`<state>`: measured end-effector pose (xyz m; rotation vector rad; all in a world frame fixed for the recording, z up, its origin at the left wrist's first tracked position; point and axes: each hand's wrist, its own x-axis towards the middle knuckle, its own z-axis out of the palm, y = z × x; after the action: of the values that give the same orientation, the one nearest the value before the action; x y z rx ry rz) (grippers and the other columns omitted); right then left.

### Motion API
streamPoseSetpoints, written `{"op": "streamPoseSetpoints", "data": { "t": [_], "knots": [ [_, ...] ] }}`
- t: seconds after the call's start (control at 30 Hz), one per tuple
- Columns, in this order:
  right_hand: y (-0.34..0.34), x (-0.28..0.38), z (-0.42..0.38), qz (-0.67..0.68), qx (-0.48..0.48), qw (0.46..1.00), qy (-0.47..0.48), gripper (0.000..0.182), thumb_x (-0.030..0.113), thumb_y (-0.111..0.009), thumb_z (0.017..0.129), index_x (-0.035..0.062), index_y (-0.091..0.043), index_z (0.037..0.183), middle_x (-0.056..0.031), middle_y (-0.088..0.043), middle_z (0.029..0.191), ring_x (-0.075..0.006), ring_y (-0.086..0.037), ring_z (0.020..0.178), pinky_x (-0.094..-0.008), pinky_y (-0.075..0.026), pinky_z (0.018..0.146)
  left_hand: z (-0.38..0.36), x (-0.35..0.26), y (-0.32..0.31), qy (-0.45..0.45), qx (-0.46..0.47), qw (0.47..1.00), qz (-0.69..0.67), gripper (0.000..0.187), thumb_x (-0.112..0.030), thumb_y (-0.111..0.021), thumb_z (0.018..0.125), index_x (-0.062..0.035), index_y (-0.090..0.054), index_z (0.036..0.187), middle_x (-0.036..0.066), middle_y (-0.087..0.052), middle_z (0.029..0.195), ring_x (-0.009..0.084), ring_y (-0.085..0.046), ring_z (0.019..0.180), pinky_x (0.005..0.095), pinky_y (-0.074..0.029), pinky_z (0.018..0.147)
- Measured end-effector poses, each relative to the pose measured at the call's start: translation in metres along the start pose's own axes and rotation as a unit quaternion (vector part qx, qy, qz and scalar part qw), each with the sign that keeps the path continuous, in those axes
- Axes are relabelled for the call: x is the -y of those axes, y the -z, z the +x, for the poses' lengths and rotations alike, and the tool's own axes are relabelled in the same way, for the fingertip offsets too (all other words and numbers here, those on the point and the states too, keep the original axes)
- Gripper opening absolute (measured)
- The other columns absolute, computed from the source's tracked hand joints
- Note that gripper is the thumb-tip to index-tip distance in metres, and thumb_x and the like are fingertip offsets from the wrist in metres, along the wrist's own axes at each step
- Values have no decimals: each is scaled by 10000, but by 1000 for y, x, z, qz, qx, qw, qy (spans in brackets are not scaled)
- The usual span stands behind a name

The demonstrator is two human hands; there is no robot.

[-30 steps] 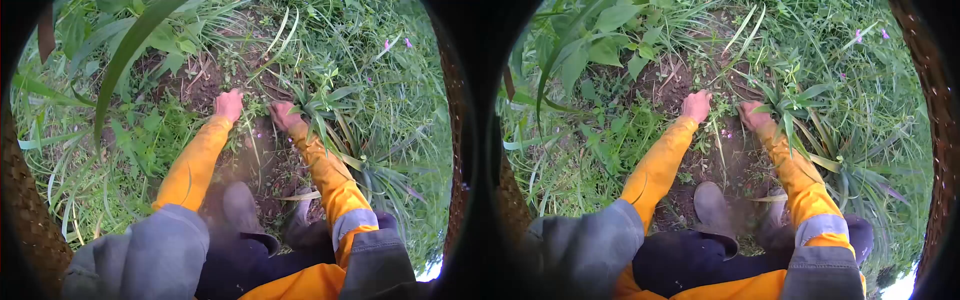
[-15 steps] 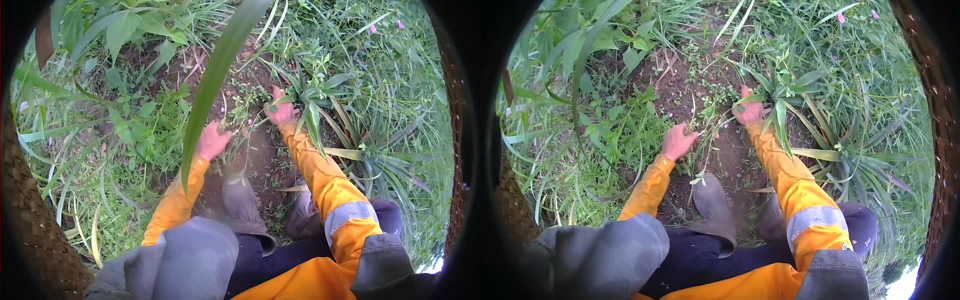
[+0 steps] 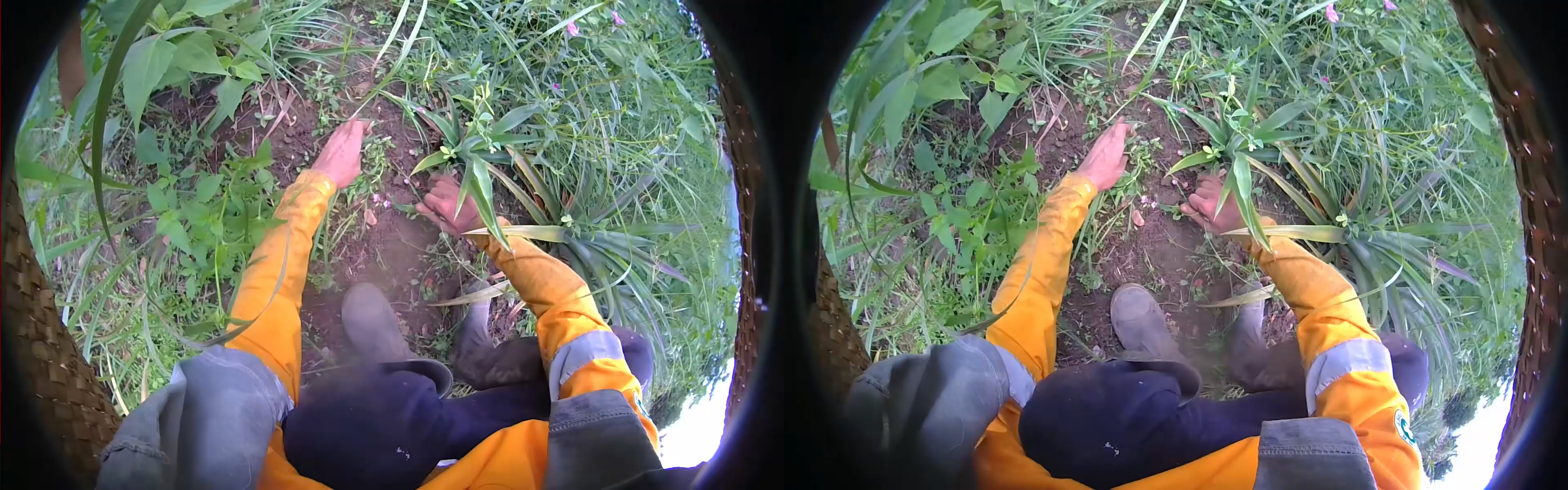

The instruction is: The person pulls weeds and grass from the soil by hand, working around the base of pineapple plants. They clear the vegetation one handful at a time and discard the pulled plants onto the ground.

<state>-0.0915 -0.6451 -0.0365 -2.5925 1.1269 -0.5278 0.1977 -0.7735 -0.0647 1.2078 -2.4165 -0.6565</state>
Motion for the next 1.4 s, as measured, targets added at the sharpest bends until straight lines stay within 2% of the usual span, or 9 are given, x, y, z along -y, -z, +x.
{"op": "streamPoseSetpoints", "data": {
  "t": [0.1, 0.2, 0.5, 0.73, 0.8, 0.87, 1.0, 1.2, 1.4],
  "knots": [
    [-2, 23, -7, -2, -72, 997, 25, 358, 268, -709, 971, 90, -582, 688, -103, -529, 660, -317, -621, 782, -479, -544, 1044, 21, 7, -9, -101, 45, 994, 17, 439, -278, -727, 964, -7, -591, 1281, 323, -549, 1439, 453, -507, 1378, 504, -418, 1153],
    [-4, 34, -32, 36, 2, 999, -38, 306, 201, -686, 980, 63, -545, 746, -118, -513, 679, -352, -608, 737, -511, -534, 1061, 34, 2, -15, 131, 124, 979, -99, 424, -408, -613, 1039, 9, -692, 1049, 312, -680, 1155, 475, -647, 1113, 526, -513, 945],
    [-37, 66, -14, 118, -134, 967, -182, 413, 158, -581, 1059, 68, -570, 656, -135, -536, 575, -376, -572, 575, -499, -535, 903, 25, -12, -57, 222, -246, 924, -189, 657, -455, -435, 1120, 73, -619, 777, 319, -592, 719, 536, -574, 745, 576, -401, 694],
    [-13, 111, 0, 152, -174, 964, -128, 381, 129, -575, 1055, 83, -556, 678, -113, -525, 569, -351, -575, 570, -469, -493, 794, -90, -57, 33, 471, -405, 639, -454, 588, -485, -517, 1108, -127, -502, 641, -66, -452, 605, 94, -425, 616, 337, -319, 555],
    [-17, 123, 5, 168, -185, 959, -132, 339, 133, -581, 1047, 91, -569, 710, -108, -521, 573, -357, -567, 571, -458, -486, 793, -144, -59, 30, 354, -243, 818, -382, 567, -467, -531, 1109, -142, -507, 644, -77, -437, 612, 81, -424, 625, 314, -329, 563],
    [0, 135, 16, 173, -211, 951, -143, 335, 151, -594, 1039, 90, -575, 711, -106, -511, 568, -364, -561, 568, -458, -485, 784, -150, -75, 6, 383, -230, 773, -450, 521, -446, -606, 1079, -80, -672, 714, -42, -530, 622, 101, -456, 654, 309, -382, 601],
    [44, 130, 31, 76, -8, 979, -187, 248, 174, -604, 1008, 88, -682, 789, -128, -603, 606, -379, -597, 582, -468, -487, 738, -91, -83, -20, 218, -114, 944, -219, 370, -282, -845, 851, -9, -719, 1065, 166, -722, 952, 301, -705, 896, 395, -527, 902],
    [101, 90, -11, 22, 166, 984, -53, 184, 242, -667, 974, 84, -702, 886, -73, -657, 671, -332, -655, 653, -455, -495, 750, 16, -88, -78, -70, 76, 995, -10, 889, -288, -881, 786, -81, -454, 1538, 212, -472, 1530, 429, -377, 1478, 507, -341, 1222],
    [147, 76, -15, 77, 63, 995, -31, 192, 140, -694, 984, 34, -625, 839, -113, -582, 699, -357, -634, 707, -496, -567, 933, 17, -82, -107, -31, 25, 998, -45, 281, -255, -606, 1030, -7, -645, 905, 219, -698, 887, 418, -694, 886, 509, -563, 792]
  ]
}}
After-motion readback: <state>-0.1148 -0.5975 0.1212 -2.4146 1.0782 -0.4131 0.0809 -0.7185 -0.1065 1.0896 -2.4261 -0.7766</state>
